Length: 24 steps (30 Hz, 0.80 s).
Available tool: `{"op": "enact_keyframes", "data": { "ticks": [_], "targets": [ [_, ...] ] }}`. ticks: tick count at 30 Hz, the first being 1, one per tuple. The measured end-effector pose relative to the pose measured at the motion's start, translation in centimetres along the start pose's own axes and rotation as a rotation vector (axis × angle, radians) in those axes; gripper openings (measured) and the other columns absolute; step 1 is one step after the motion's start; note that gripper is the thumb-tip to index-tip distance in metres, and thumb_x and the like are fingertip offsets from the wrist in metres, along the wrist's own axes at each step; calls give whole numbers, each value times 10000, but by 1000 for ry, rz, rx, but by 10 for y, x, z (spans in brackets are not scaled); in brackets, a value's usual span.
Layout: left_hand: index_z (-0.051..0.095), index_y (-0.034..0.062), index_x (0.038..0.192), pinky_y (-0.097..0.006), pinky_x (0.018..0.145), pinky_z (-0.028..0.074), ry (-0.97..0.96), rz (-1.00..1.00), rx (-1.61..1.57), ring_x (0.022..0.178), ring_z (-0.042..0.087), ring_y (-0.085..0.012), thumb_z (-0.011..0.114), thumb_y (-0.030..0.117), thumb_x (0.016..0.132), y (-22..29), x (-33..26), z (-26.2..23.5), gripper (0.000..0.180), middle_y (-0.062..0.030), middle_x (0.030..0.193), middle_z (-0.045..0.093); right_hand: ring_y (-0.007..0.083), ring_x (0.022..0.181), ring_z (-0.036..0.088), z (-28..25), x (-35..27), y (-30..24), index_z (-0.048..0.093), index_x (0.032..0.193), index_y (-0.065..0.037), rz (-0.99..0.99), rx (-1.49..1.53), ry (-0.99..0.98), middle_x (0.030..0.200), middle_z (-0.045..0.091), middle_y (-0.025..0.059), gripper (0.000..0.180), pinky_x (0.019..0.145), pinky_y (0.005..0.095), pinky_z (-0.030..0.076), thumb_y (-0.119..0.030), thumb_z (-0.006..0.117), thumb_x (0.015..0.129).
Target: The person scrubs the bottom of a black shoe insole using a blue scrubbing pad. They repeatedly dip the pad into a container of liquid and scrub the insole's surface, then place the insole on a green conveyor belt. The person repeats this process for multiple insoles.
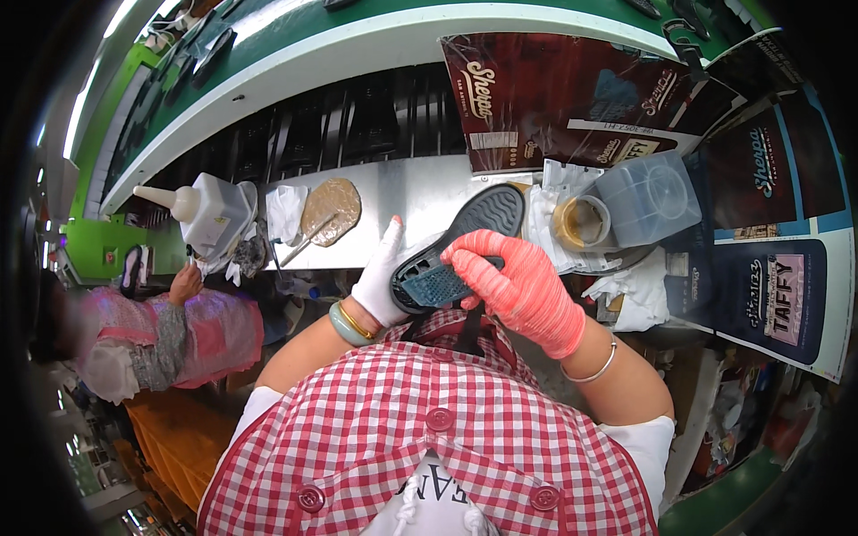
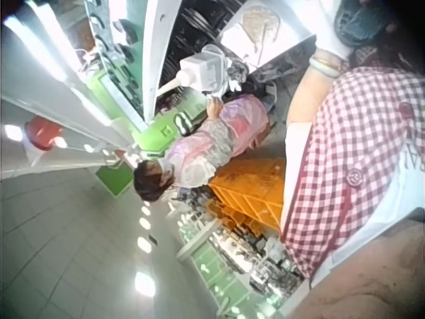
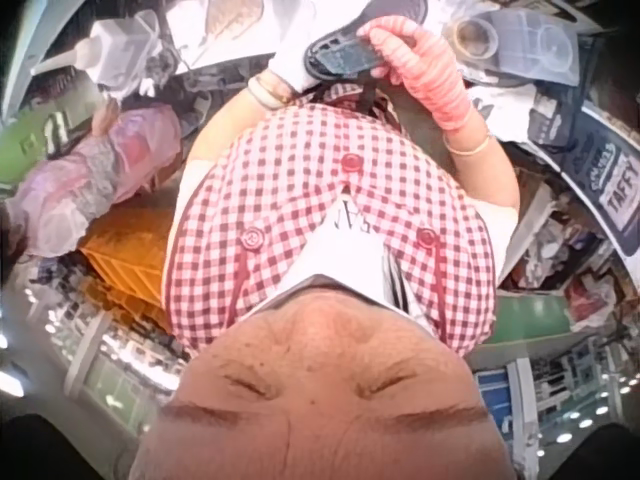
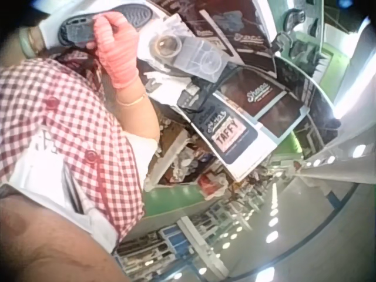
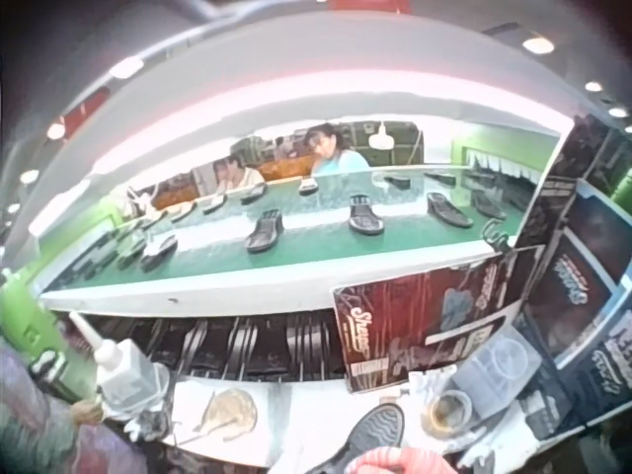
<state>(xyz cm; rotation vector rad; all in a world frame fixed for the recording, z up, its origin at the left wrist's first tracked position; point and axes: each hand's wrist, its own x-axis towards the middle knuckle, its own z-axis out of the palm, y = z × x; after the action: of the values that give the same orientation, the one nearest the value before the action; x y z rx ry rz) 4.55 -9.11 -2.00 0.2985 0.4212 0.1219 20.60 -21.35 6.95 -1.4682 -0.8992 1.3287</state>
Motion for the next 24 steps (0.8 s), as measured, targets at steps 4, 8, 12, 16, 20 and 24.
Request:
{"op": "enact_keyframes", "data": {
  "ticks": [4,8,12,16,20,24],
  "targets": [
    [341,59,1419,-386,1015,422,-71,-143,138,1178,535,-259,187,713,898,4,-1,0,850,-154,1330,502,62,591,608,-4,12,-11,637,1034,-39,128,9,-72,826,636,23,305,477,184,435,-310,545,929],
    [378,59,1389,-379,920,500,-13,-256,175,1059,606,-266,193,714,896,7,-2,3,841,-183,1206,570,70,541,587,-4,19,-19,638,1037,-18,172,-53,-126,795,639,39,308,479,196,431,-290,571,909],
    [447,49,1292,-372,710,574,-45,-306,218,880,656,-283,205,660,929,9,-2,-1,751,-174,1044,619,81,522,565,4,25,-22,650,1028,-9,128,-65,-164,787,642,46,300,502,212,436,-268,614,881],
    [425,61,1328,-437,685,587,-108,-332,367,896,658,-308,231,695,902,17,4,-15,788,-187,1091,610,58,505,563,11,26,-19,673,955,-27,162,-67,-142,785,638,27,233,446,183,372,-236,622,868],
    [435,32,1341,-453,676,597,-152,-460,503,859,676,-316,244,733,875,23,9,-26,863,-205,1118,612,66,527,565,12,28,-12,679,957,-16,157,-44,-148,789,637,27,253,478,184,394,-246,629,863],
    [444,4,1334,-399,553,589,71,-451,427,727,685,-337,226,786,835,20,10,-29,953,-223,1084,621,77,550,556,2,28,-4,676,987,-7,154,-53,-166,770,636,29,268,545,213,449,-237,634,856]
  ]
}}
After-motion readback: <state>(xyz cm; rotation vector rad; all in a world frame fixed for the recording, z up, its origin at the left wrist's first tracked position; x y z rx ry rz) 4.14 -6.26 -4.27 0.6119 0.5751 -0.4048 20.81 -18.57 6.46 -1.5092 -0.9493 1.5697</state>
